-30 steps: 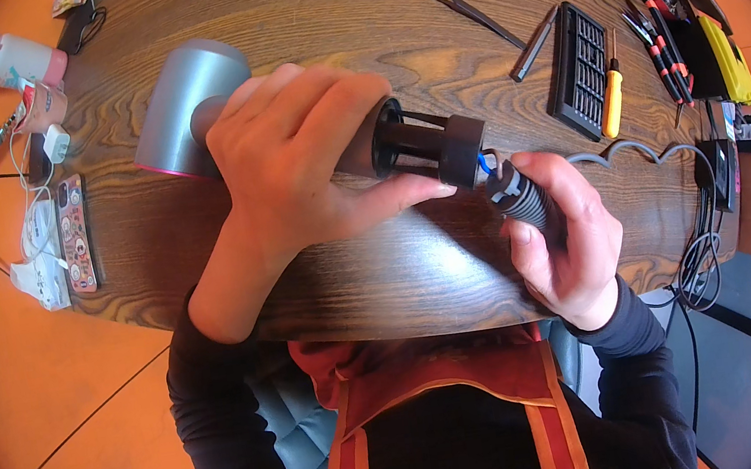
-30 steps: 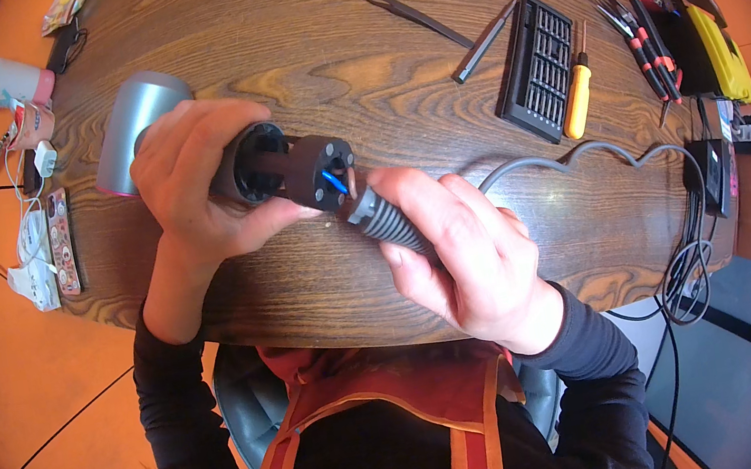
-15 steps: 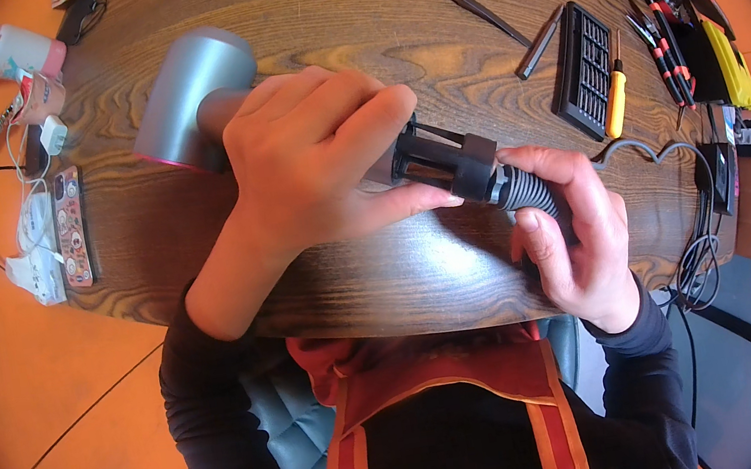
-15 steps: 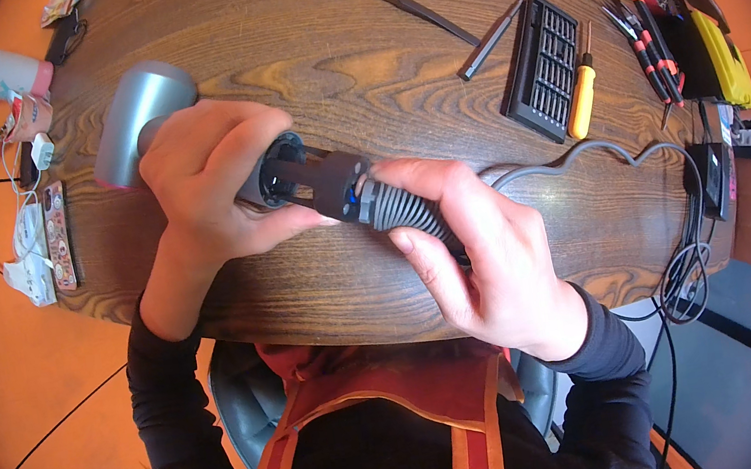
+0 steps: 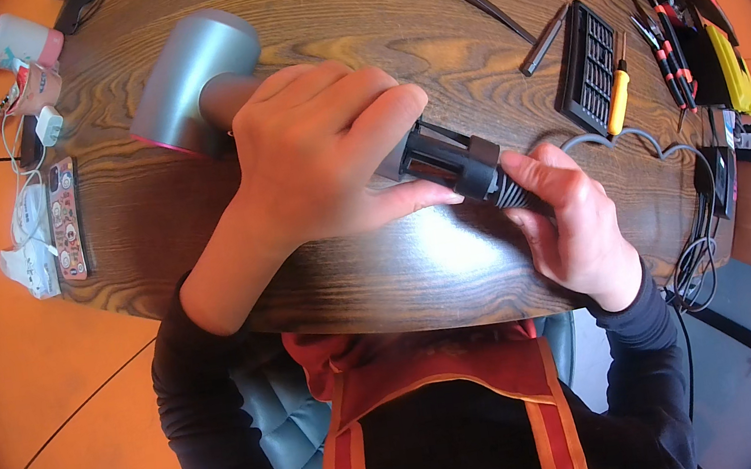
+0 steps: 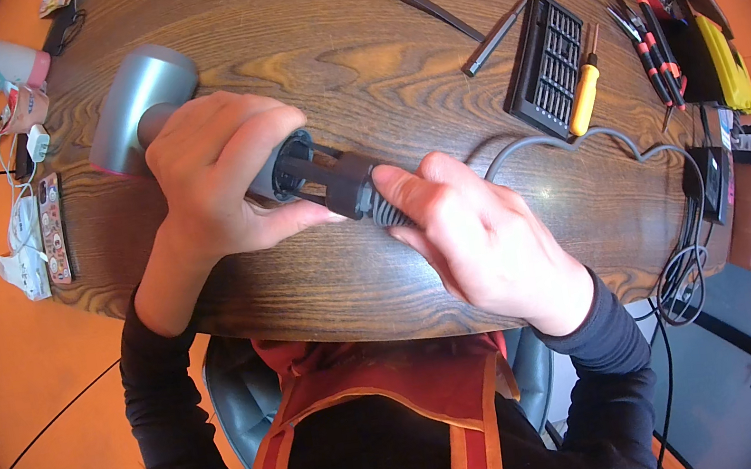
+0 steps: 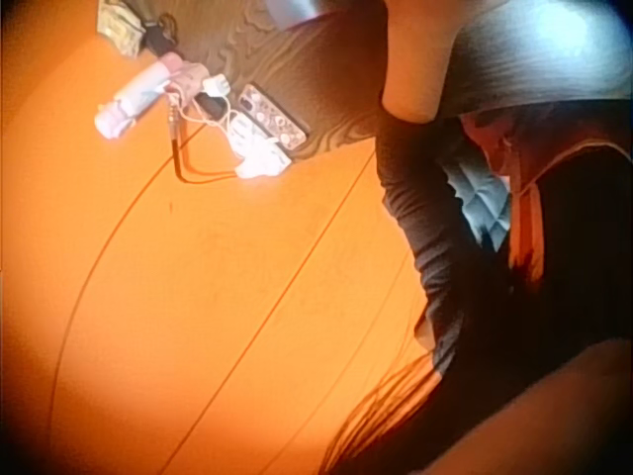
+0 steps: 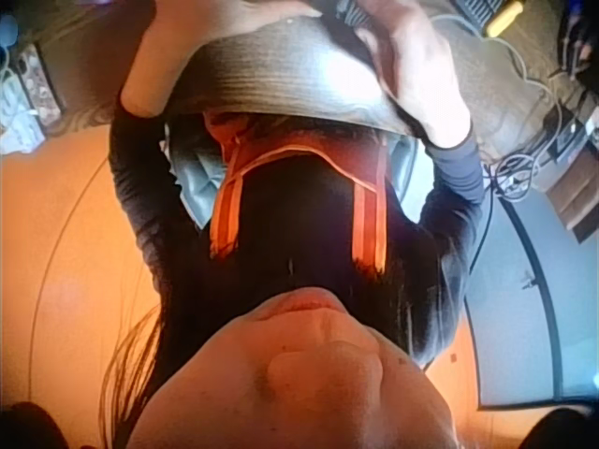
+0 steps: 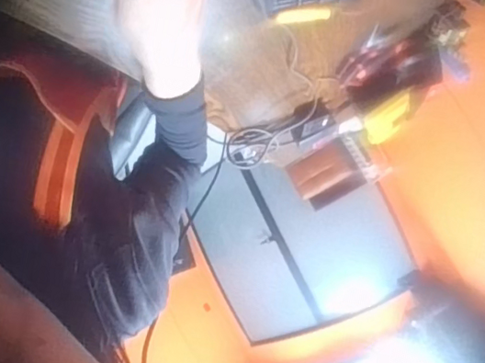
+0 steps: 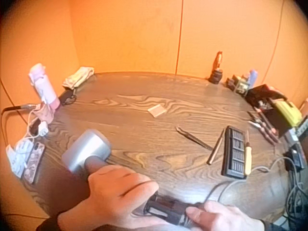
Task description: The person assembles a hair dryer by attaching the power cord, inserting screws into the body, and securing the cord with a metal clamp. The person then wraps the cord around the handle.
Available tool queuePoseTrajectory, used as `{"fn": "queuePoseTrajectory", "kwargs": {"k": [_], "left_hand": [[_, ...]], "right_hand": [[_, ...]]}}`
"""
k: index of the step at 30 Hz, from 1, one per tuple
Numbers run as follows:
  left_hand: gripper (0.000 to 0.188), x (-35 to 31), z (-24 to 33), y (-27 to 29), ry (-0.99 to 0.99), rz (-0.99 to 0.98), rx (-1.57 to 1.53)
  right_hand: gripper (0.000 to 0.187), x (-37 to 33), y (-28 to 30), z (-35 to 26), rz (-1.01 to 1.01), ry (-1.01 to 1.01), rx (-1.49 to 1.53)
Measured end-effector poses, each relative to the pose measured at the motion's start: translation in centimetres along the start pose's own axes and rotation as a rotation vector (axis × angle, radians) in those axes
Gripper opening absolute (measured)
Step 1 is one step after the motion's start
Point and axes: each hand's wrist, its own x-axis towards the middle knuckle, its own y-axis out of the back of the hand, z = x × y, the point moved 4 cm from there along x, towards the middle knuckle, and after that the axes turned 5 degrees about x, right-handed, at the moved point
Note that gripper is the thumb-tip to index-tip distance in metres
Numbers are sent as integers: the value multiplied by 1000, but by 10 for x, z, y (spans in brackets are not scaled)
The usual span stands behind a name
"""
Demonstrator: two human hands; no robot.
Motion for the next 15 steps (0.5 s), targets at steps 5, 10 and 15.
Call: {"fn": "queuePoseTrajectory", "kwargs": {"k": [5,10,15], "left_hand": [[50,5,0,1,39,26,1],[43,5,21,-6,-39,15,-10],[40,4,16,-4,-36,-3,-72]], "right_hand": [[35,-1,-3,-1,153,-206,263],[30,6,-13,-4,6,-237,220],[30,12,-17,-1,13,-276,335]]}}
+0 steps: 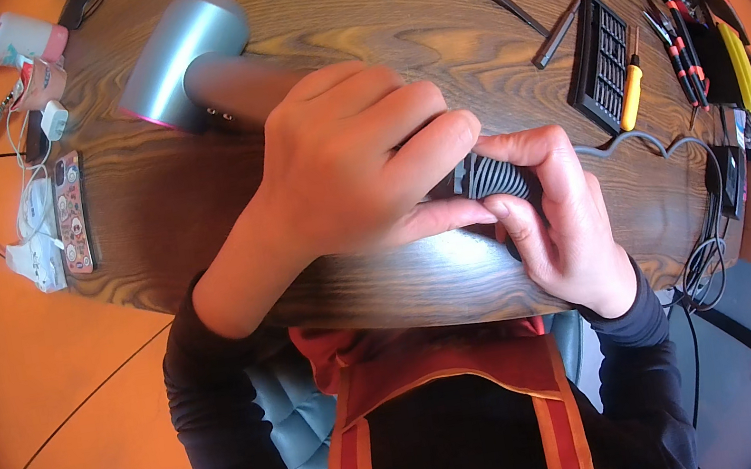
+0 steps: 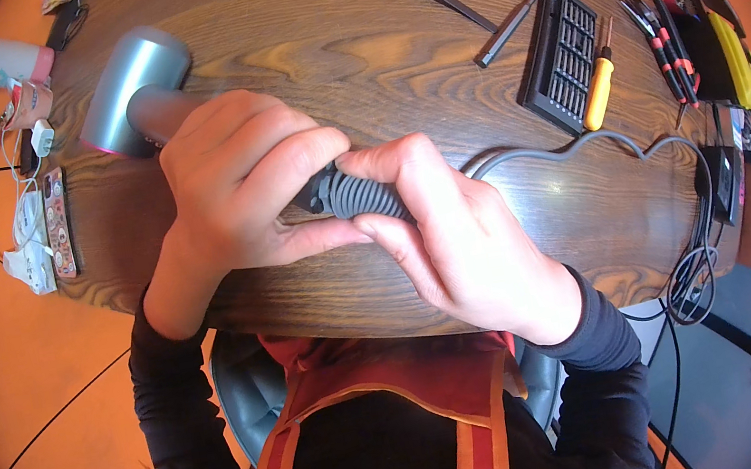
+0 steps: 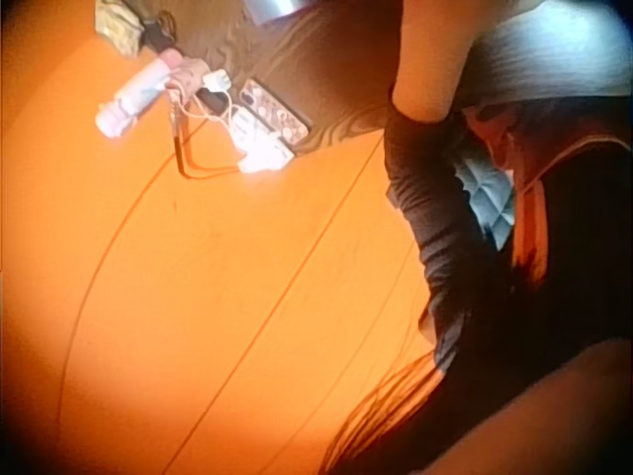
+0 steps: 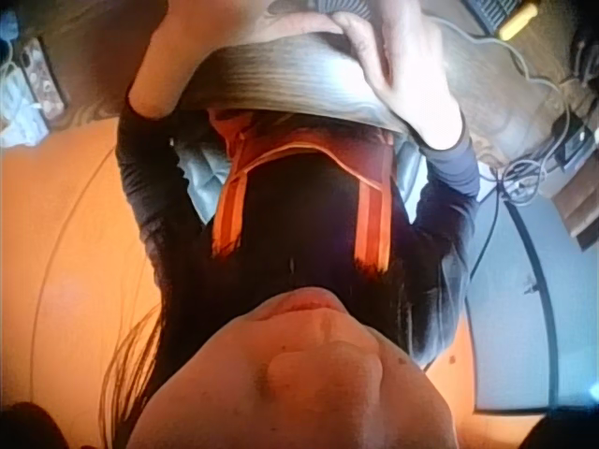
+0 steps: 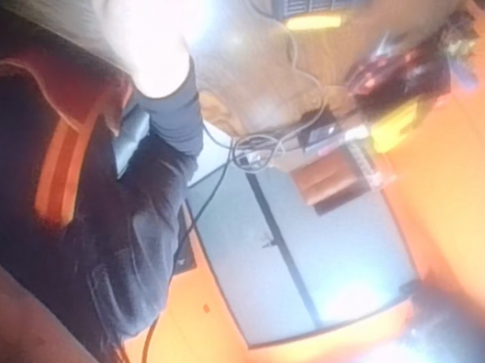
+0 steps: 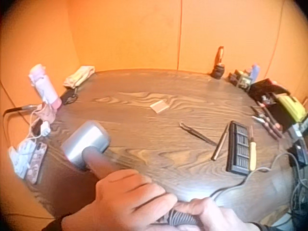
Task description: The person assembles a hair dryer by attaching the power cord, inserting screws into the body, and securing the cord with a metal clamp. The person then wraps the cord around the handle.
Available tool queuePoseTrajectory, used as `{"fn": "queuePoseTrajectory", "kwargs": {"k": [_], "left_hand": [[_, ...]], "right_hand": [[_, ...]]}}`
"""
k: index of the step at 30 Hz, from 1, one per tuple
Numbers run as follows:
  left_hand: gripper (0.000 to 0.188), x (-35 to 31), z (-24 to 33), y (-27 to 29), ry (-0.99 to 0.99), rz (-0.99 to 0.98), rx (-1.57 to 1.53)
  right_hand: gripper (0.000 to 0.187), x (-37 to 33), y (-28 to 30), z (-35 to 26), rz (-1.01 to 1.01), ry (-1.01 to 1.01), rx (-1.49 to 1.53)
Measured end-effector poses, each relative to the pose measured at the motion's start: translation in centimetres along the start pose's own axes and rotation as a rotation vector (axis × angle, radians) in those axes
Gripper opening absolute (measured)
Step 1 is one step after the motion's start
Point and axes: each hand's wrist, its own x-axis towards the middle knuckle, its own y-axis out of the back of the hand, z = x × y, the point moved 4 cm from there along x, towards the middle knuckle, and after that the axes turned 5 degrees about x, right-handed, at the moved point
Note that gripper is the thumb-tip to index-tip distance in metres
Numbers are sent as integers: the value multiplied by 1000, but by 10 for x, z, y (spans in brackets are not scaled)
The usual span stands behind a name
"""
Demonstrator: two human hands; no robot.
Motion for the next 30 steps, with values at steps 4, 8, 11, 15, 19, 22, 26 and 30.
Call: {"fn": "queuePoseTrajectory", "kwargs": {"k": [4,8,11,15,19,22,26,30], "left_hand": [[42,2,-5,3,5,-40,-105],[45,4,-7,8,-10,-106,-172],[45,6,-7,11,-6,-110,-173],[45,8,-5,11,-3,-70,-186],[46,9,-5,12,-8,-61,-183],[45,8,-5,13,-2,-55,-182],[45,6,-3,15,-18,-62,-149],[46,5,-3,16,-23,-60,-129]], "right_hand": [[30,1,-2,2,2,16,-16],[31,-1,-2,4,52,42,6],[35,-4,-3,6,97,81,-21],[37,-7,-8,4,125,256,-234],[41,-9,-9,3,162,328,-357],[41,-9,-9,3,143,322,-290],[41,-8,-9,1,134,372,-233],[41,-7,-10,1,145,387,-206]]}}
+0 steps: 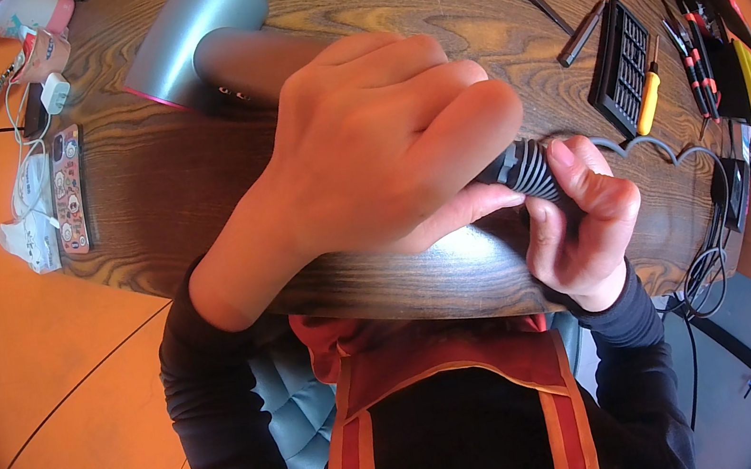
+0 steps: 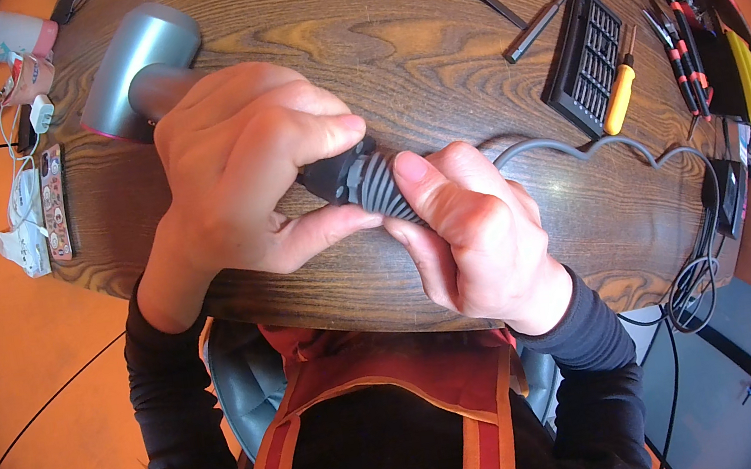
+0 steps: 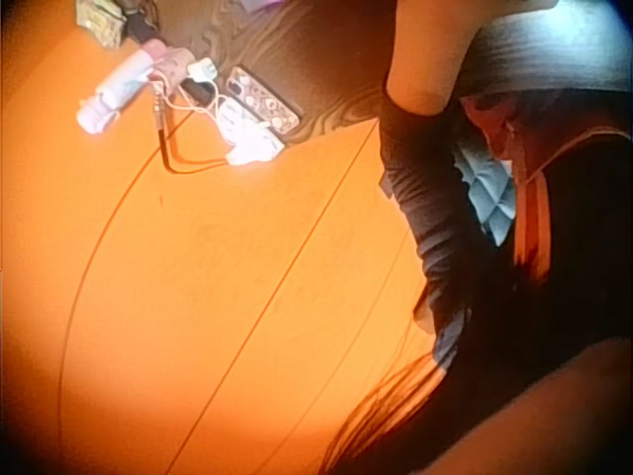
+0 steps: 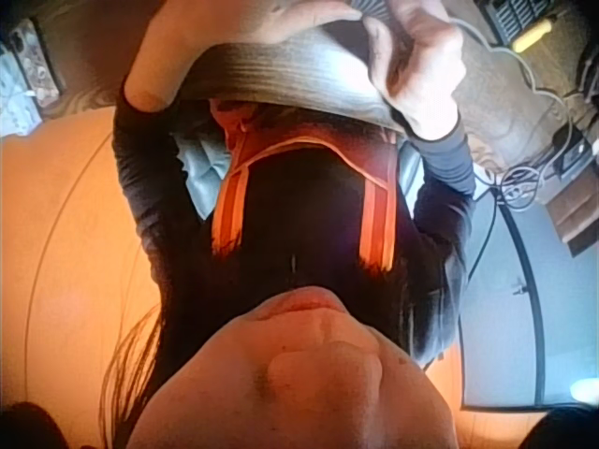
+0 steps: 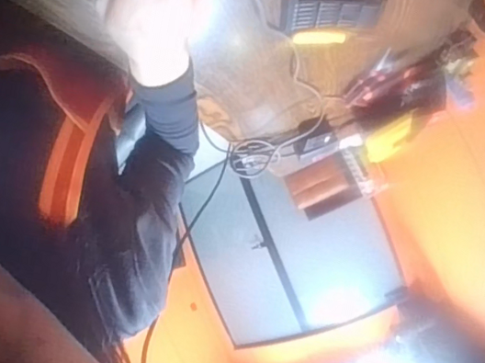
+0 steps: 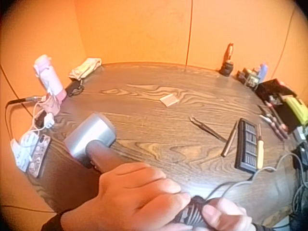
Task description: The person assembles a hair dryer by attaching the power cord, inserting screws into the body, and securing the cord with a metal clamp. The person then wraps the cord around the handle.
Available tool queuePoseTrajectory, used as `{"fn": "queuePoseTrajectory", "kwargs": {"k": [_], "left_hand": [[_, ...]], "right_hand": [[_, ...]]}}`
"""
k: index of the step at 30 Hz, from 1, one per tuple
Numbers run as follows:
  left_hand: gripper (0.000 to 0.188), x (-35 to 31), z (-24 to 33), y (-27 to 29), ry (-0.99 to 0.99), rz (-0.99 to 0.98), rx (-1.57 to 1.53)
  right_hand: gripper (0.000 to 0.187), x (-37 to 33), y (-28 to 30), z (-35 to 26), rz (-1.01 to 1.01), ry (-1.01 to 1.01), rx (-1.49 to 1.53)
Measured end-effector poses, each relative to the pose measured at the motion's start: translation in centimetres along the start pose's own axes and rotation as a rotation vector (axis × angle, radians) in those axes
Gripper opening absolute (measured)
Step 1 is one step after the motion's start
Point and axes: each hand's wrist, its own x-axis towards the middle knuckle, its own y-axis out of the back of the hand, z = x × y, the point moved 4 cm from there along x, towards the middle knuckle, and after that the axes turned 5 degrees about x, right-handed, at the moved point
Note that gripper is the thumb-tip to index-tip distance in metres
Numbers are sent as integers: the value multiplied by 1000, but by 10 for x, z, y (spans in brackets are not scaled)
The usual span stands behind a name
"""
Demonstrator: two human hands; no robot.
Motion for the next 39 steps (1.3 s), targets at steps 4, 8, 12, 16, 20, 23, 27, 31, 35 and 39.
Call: {"fn": "queuePoseTrajectory", "kwargs": {"k": [4,8,12,16,20,23,27,31,35,39], "left_hand": [[46,0,-3,-2,8,-18,-29],[46,0,-3,-1,-1,9,-2],[45,-2,-4,-2,6,-7,-5],[44,-5,-4,-4,9,-11,9],[40,-9,-2,-13,34,-52,30],[38,-10,-1,-19,28,-115,75],[38,-12,0,-24,25,-157,107],[38,-13,1,-25,29,-164,121],[41,-12,0,-25,44,-174,109],[45,-11,-1,-22,48,-149,70]], "right_hand": [[40,0,-1,-1,21,-7,-11],[42,1,0,2,78,-4,-12],[42,-1,0,6,106,-87,123],[42,-5,3,6,120,-143,147],[40,-5,6,8,150,-146,48],[37,-3,5,13,112,-259,42],[31,-5,5,18,123,-499,308],[31,-9,7,24,143,-686,687],[31,-7,13,25,153,-627,555],[31,-1,16,18,105,-370,278]]}}
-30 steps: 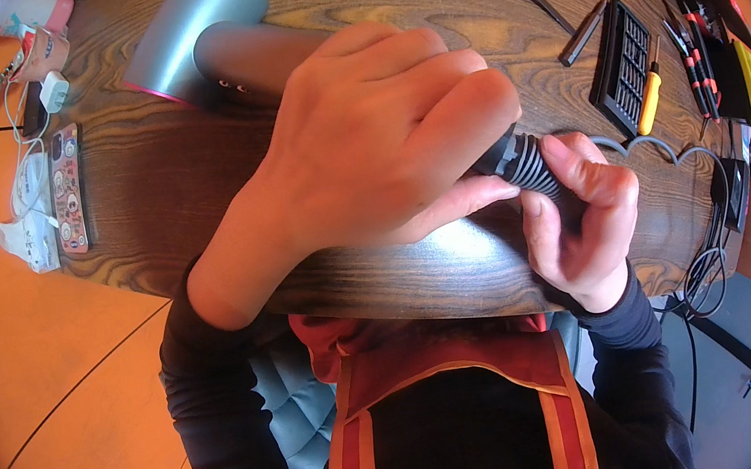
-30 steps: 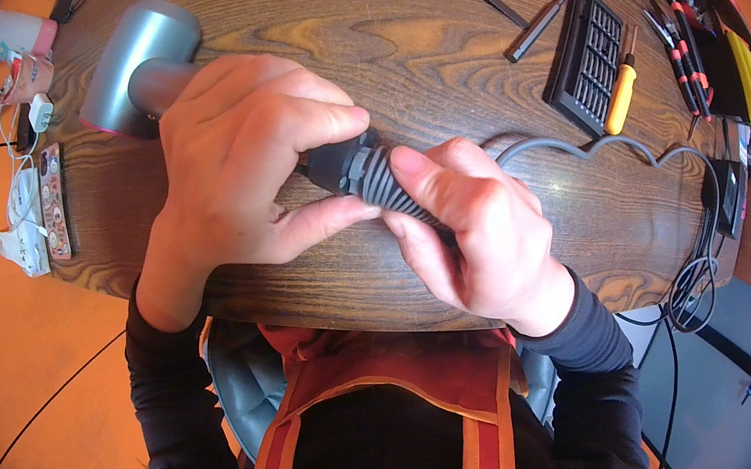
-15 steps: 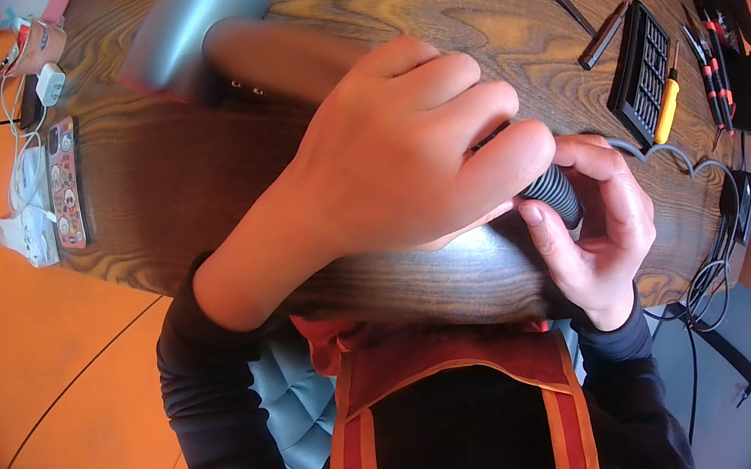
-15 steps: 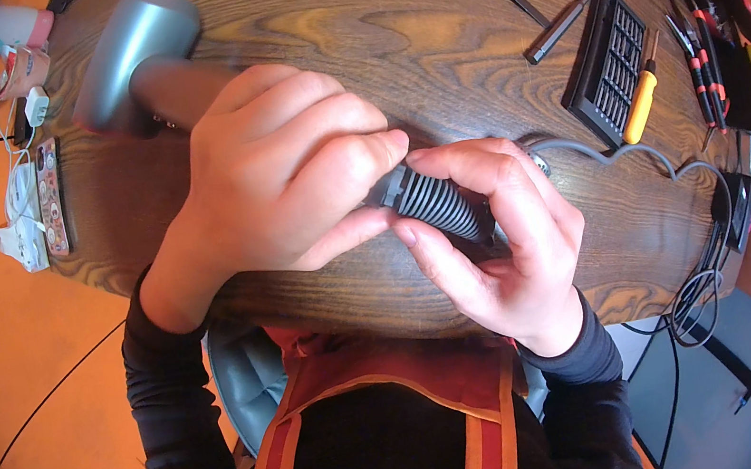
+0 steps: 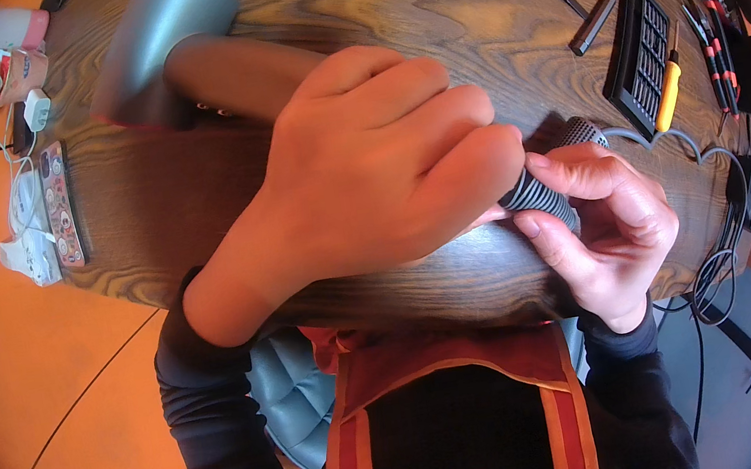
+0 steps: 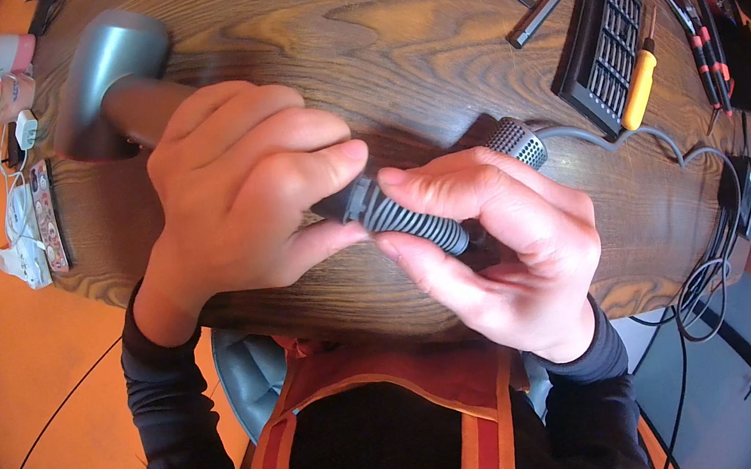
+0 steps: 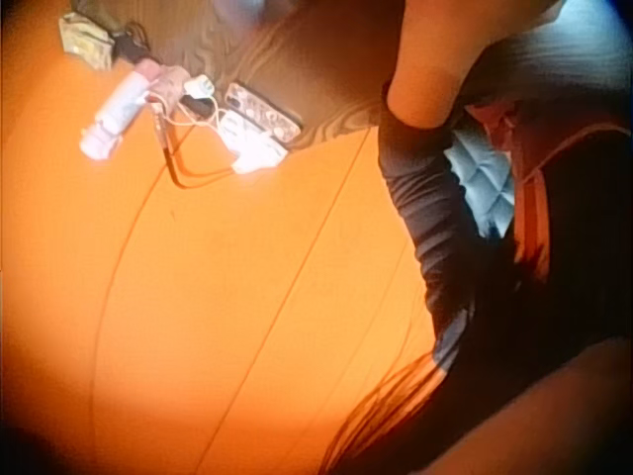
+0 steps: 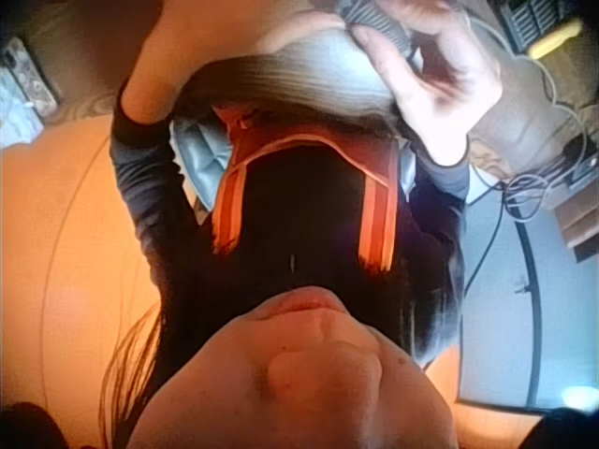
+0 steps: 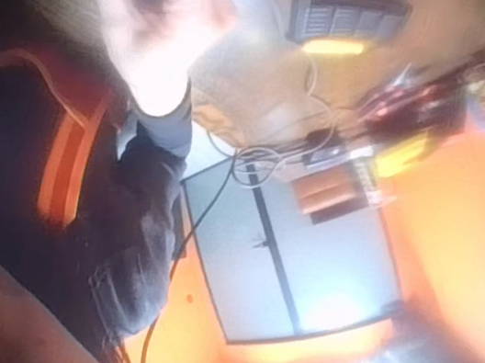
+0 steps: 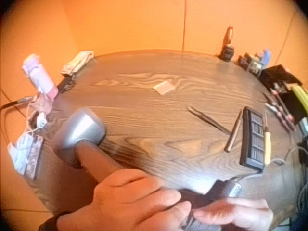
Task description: The person assembles a hair dryer by attaching the power cord, inserting screws into the body, and securing the cord with a metal clamp. The person then wraps the cord around the handle.
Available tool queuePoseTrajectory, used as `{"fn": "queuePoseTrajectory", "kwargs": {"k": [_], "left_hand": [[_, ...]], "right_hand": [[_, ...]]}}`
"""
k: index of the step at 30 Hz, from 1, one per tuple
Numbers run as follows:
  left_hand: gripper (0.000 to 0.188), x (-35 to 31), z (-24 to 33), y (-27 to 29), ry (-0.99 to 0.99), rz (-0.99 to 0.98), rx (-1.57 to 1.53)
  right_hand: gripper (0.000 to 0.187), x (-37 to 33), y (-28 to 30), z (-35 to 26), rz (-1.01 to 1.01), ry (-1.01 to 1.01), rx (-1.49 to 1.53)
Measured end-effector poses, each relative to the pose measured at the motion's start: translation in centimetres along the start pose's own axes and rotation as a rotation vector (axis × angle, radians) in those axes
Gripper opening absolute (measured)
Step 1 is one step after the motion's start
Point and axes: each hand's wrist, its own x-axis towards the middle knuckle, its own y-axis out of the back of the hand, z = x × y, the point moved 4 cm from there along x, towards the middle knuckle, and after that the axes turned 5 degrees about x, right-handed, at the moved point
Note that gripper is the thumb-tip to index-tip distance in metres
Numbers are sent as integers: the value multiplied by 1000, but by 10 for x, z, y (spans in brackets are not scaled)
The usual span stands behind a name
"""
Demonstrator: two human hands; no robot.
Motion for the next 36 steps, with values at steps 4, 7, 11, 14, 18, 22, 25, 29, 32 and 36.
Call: {"fn": "queuePoseTrajectory", "kwargs": {"k": [4,7,11,14,18,22,25,29,32,36], "left_hand": [[44,1,0,2,4,27,-34],[43,2,1,2,0,37,-42],[41,2,0,3,-12,35,-48],[40,1,0,3,-27,66,-49],[40,2,-1,3,-61,87,-48],[40,3,0,1,-79,102,-53],[39,2,0,1,-79,97,-56],[37,1,3,-1,-48,111,-33],[30,1,3,-7,-46,168,-10],[24,3,-1,-15,-20,204,15]], "right_hand": [[30,-1,-3,-8,20,82,-124],[29,-2,-5,-14,25,135,-242],[29,-1,-5,-14,16,148,-211],[28,2,-2,-6,-4,100,-55],[26,1,-1,0,30,23,61],[26,0,-2,0,60,-23,104],[28,0,-4,1,43,-12,98],[31,-4,4,3,-82,-39,-27],[27,-11,41,-7,158,71,-257],[33,-19,83,-5,44,3,-437]]}}
